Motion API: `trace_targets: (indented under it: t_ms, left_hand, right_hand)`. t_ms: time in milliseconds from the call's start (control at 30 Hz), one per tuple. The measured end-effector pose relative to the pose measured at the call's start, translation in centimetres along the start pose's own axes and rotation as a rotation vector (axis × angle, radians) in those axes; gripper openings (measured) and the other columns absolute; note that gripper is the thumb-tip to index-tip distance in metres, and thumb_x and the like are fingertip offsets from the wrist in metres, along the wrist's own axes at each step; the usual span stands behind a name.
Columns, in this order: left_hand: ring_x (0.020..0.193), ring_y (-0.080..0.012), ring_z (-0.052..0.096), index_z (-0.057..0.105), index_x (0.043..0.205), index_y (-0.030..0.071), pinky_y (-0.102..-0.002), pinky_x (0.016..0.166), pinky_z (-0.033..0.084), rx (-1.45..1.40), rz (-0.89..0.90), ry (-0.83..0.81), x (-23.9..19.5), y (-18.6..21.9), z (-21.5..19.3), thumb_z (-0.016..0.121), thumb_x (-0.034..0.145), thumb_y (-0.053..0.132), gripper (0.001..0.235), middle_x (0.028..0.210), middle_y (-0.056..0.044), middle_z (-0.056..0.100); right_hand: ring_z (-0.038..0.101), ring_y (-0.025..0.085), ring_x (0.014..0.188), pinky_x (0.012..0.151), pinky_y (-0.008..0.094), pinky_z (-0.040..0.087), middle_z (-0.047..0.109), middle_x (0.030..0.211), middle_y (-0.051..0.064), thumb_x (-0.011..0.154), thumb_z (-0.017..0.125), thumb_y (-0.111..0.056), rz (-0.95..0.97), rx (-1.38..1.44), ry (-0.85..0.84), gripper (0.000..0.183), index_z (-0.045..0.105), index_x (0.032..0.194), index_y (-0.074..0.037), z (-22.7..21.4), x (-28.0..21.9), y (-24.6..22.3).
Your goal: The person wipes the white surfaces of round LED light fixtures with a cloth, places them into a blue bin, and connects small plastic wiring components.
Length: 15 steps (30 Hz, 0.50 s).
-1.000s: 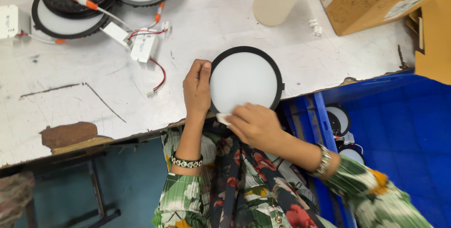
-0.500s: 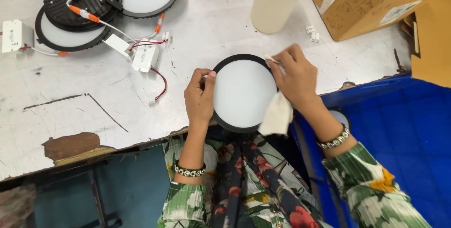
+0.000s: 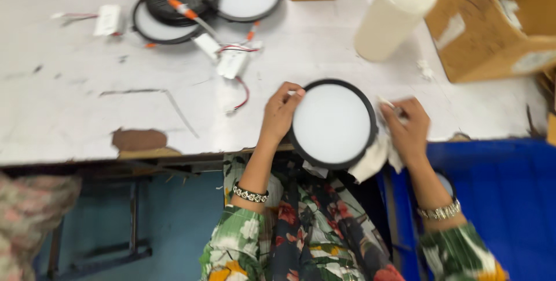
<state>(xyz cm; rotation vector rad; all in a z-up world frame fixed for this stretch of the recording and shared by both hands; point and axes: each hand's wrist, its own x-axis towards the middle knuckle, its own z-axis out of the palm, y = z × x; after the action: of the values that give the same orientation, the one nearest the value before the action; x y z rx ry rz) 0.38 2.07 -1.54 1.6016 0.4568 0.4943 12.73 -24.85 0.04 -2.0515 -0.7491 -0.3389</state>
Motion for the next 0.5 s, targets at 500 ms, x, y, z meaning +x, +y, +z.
trace_targets:
  t_ms: [500]
  left_hand:
    - [0.095, -0.0117, 0.072, 0.069, 0.125, 0.009, -0.027, 0.085, 0.058, -0.455, -0.248, 0.470, -12.4, 9.5, -16.6, 0.055, 0.100, 0.037, 0.040, 0.109, -0.002, 0.075]
  right_hand:
    - [0.051, 0.004, 0.073, 0.066, 0.021, 0.040, 0.061, 0.080, -0.001, 0.100, 0.079, -0.020, 0.230, 0.288, 0.006, 0.023, 0.070, 0.103, 0.001, -1.3, -2.2, 1.6]
